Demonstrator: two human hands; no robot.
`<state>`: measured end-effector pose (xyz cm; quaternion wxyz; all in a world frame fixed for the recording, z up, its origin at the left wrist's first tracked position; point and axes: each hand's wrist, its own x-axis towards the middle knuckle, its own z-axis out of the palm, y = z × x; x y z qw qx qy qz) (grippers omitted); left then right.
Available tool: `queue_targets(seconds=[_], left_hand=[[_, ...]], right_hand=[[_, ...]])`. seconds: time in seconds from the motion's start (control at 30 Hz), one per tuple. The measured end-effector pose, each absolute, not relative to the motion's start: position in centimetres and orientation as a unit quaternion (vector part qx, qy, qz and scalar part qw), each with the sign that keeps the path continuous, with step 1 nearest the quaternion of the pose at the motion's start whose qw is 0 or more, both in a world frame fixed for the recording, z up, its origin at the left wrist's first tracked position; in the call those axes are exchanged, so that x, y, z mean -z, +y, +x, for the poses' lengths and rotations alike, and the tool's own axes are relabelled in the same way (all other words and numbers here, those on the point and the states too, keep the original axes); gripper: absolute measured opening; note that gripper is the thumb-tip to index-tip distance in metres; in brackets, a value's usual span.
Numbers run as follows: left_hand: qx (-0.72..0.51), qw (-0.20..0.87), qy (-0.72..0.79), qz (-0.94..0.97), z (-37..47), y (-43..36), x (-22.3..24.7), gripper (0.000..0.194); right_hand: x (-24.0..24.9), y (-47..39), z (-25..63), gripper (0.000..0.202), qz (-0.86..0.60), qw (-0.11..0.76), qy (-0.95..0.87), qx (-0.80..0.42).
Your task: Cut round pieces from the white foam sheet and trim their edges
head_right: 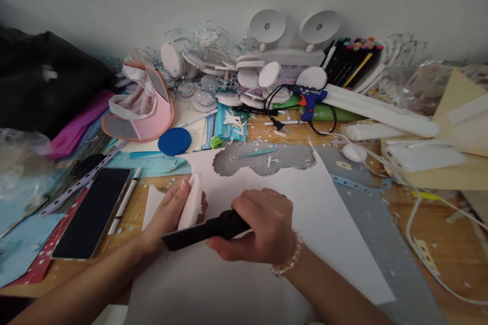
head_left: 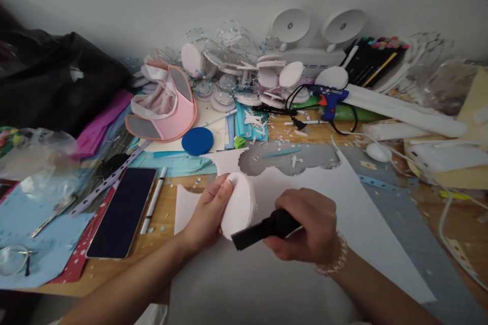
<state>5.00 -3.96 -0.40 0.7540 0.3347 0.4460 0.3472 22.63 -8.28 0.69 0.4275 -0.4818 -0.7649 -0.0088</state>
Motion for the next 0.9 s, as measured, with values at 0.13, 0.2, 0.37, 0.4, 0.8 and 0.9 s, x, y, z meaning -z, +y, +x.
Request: queue_targets(seconds=[0.13,0.2,0.37,0.4,0.8,0.9], left_hand=[[-0.326,0.729,0.486,0.355,5.09,-4.14,0.53,0.060],[-0.325,0.724,0.493,0.357,5.12,-4.11,0.53,0.060],[-0.345,0.715,0.497,0.351,5.32,-3.94,0.27,0.059],[-0.346,0.717,0.495,0.348,5.36,-3.93,0.19,0.059],[-0.327,0.804,0.392,0.305,5.09,-3.99,0.78,0.053],[-0.323,0.823,0.353,0.307,5.01,-3.93,0.70,0.051]], right_hand=[[-0.46,-8.48,22.50,0.047,-0.493,0.406,-0.769,0.020],[-0.35,-8.48,22.60,0.048,-0.497,0.398,-0.771,0.020],[-0.28,-8.49,22.49,0.047,-0.500,0.394,-0.771,0.016],[-0.28,-8.50,22.44,0.047,-0.501,0.394,-0.770,0.014],[-0.28,-8.31,22.46,0.053,-0.497,0.418,-0.760,0.037],[-0.19,-8.05,22.81,0.051,-0.502,0.420,-0.755,0.045]])
